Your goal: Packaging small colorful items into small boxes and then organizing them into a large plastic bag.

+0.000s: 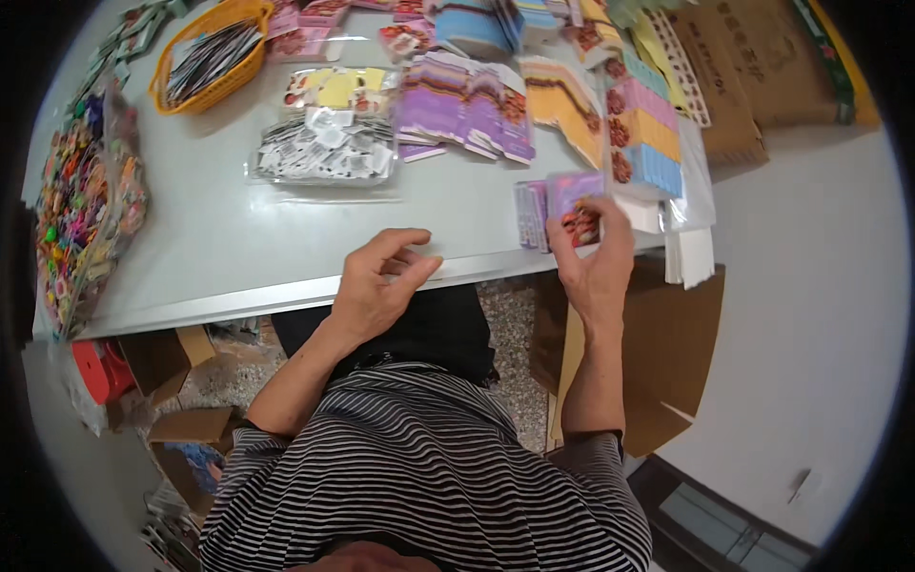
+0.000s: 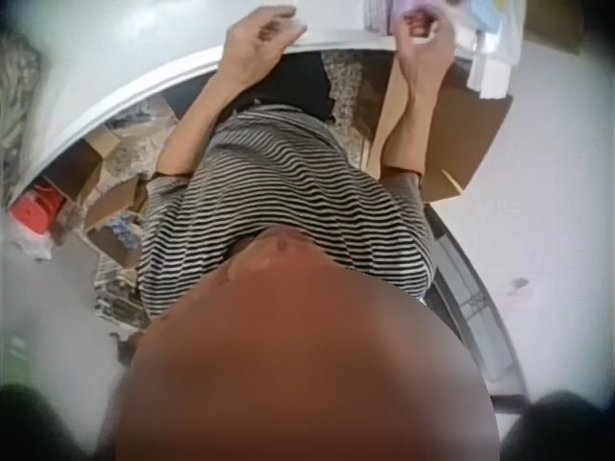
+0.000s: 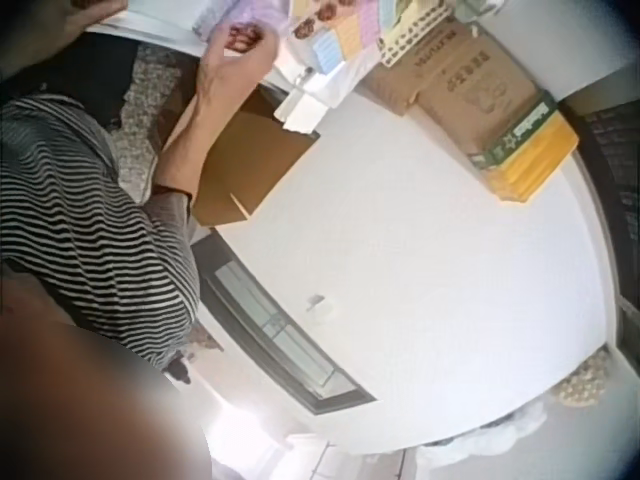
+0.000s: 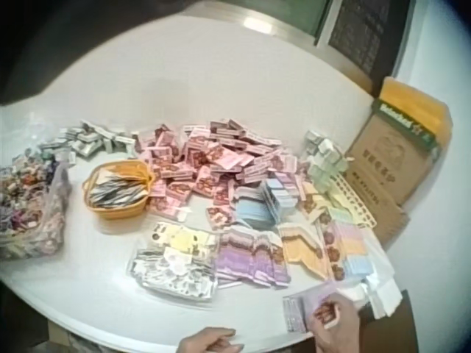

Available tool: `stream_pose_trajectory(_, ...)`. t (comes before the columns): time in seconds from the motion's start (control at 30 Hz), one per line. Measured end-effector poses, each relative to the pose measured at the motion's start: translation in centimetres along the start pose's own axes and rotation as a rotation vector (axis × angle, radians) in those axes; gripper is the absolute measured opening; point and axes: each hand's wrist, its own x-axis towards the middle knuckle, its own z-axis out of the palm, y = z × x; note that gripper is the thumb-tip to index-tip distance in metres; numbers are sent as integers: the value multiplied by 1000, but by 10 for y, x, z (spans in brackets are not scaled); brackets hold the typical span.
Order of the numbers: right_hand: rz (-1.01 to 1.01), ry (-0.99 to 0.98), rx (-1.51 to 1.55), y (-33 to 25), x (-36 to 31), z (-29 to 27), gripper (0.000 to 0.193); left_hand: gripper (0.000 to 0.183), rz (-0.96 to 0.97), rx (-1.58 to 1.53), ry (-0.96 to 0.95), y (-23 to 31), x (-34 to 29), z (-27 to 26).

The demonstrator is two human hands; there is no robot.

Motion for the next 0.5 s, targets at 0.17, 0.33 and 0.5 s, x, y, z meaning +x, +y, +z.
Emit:
stream_pose_trajectory(0.17,94,-168,-30,21,4,-5,35,27,74,70,98,-3,-6,-30)
stream_pose_trajectory(0.33,-118,34,-44,-6,46,-5,22,21,6,128,486,-1,-8,-110)
stream_pose_trajectory(0.5,-292,-277,-55,-17,126,41,27,25,-142,96,707,-16,13,-170)
